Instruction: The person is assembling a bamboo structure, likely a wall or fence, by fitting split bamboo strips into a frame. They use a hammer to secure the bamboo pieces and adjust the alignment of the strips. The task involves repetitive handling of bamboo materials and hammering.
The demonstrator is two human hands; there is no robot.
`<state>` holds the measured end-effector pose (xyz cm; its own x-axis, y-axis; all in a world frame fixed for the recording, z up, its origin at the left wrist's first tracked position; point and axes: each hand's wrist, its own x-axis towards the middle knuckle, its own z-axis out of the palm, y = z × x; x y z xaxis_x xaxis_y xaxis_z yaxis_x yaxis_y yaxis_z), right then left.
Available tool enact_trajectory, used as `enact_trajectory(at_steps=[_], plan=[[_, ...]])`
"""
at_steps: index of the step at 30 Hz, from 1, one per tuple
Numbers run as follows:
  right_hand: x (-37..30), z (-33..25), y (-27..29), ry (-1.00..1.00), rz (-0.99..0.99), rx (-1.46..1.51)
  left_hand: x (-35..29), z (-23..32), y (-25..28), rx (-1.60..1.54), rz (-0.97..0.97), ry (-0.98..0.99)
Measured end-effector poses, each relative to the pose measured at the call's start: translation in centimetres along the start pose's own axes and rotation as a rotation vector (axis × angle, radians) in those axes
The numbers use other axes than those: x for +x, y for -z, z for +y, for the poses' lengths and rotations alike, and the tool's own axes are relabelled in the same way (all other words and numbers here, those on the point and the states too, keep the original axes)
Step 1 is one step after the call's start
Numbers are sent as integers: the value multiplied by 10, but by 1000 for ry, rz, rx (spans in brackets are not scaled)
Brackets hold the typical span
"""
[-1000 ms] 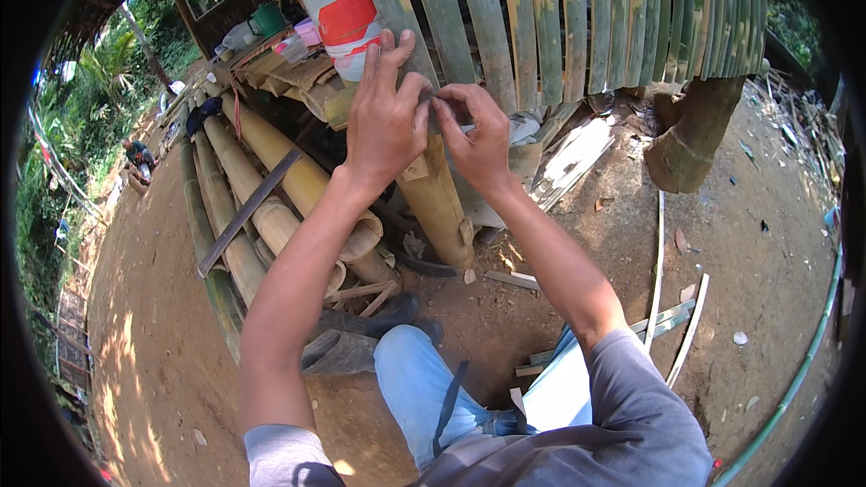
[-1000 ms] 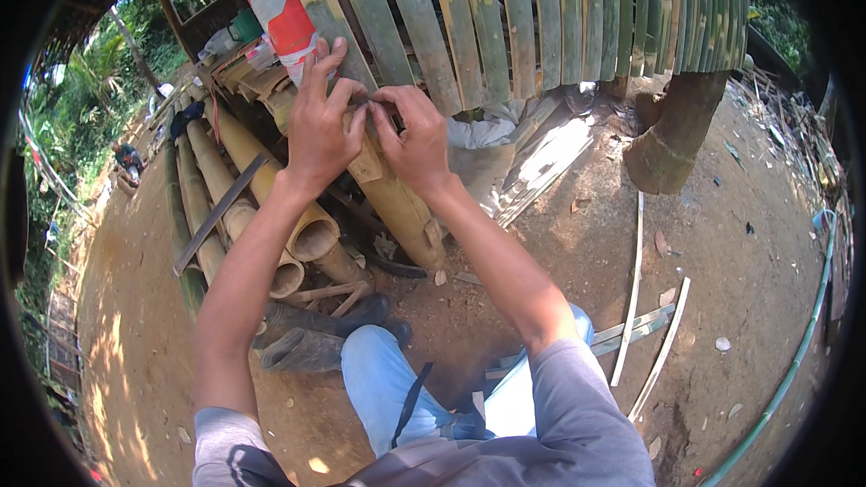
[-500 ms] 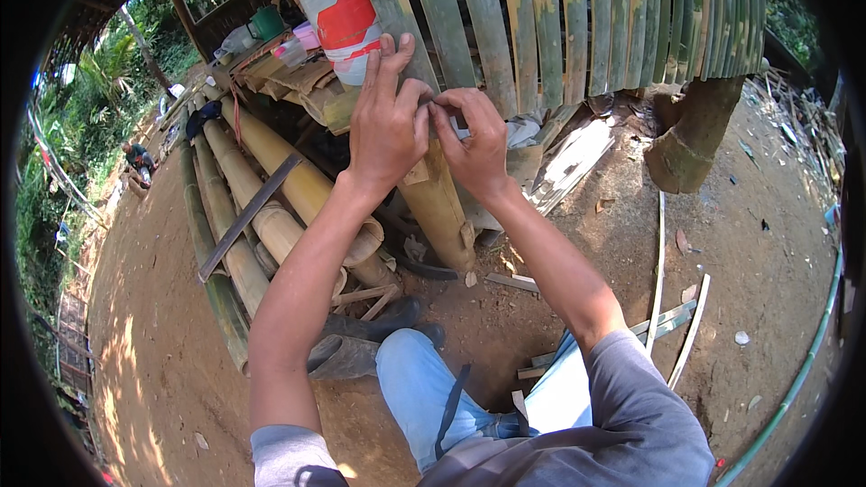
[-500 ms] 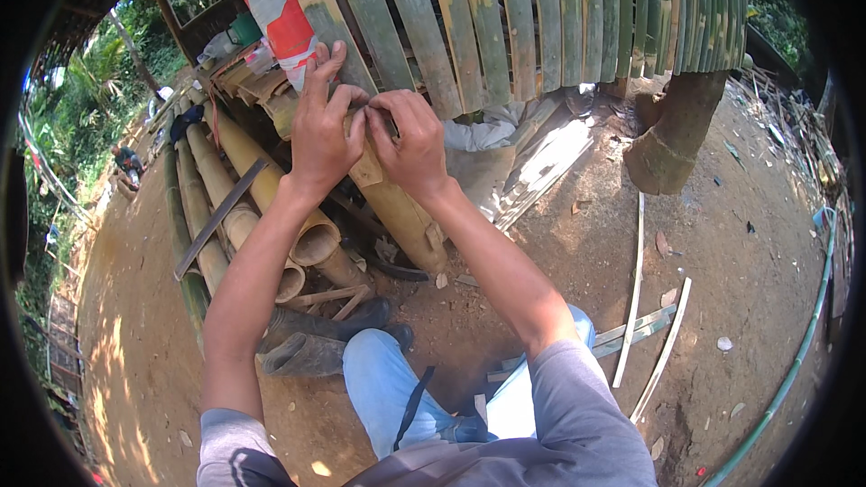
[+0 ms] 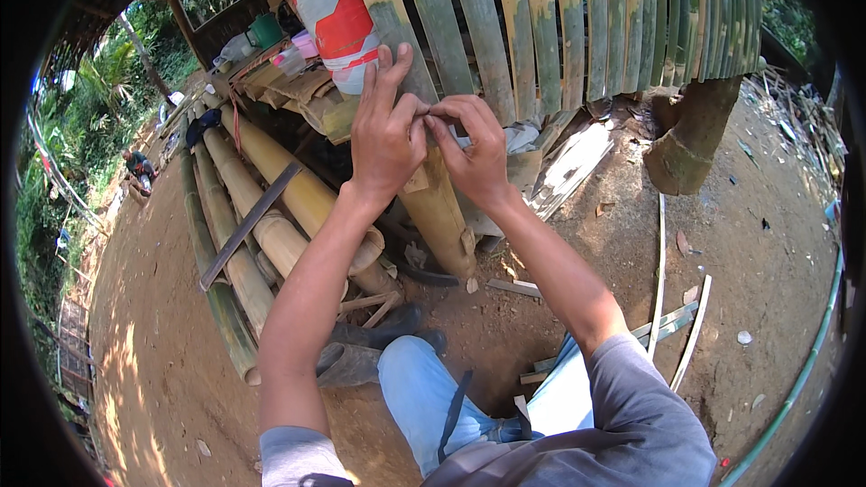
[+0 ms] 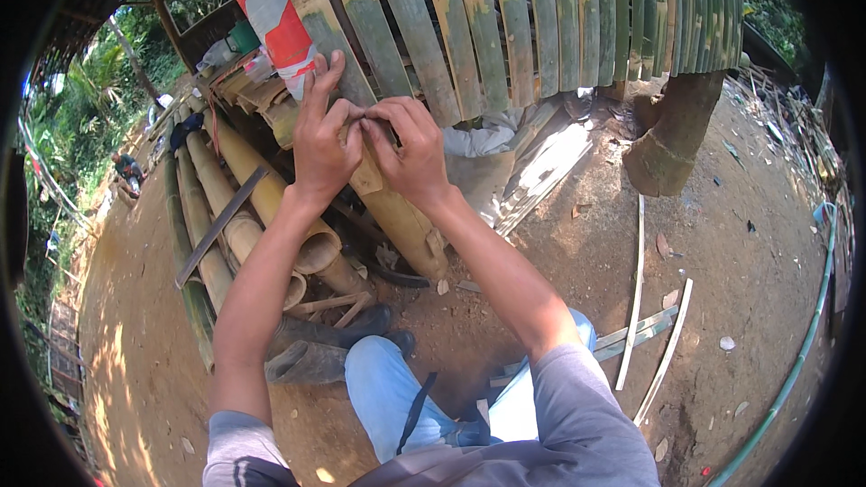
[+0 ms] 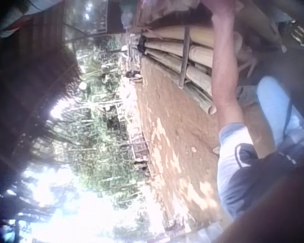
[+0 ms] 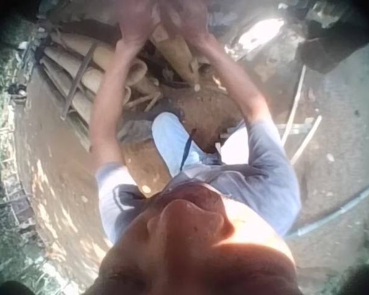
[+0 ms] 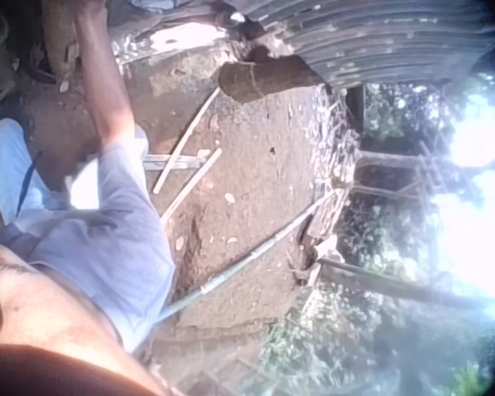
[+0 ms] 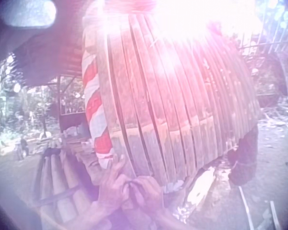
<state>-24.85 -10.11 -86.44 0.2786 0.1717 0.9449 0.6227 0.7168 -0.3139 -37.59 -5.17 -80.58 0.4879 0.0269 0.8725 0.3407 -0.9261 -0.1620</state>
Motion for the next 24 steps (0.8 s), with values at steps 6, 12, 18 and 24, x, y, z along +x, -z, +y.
enact_trajectory(at_steps=[6,12,18,24], plan=[[1,-2,0,-7,-3,6,-2,-2,-1,-8,1,7],[1,0,0,34,-6,-39,-1,-2,-2,0,-5,-8],[1,1,0,21,-11,-33,-1,-3,-1,0,-3,-11],[1,2,1,7,-7,-23,0,-3,-1,2,13,-14]])
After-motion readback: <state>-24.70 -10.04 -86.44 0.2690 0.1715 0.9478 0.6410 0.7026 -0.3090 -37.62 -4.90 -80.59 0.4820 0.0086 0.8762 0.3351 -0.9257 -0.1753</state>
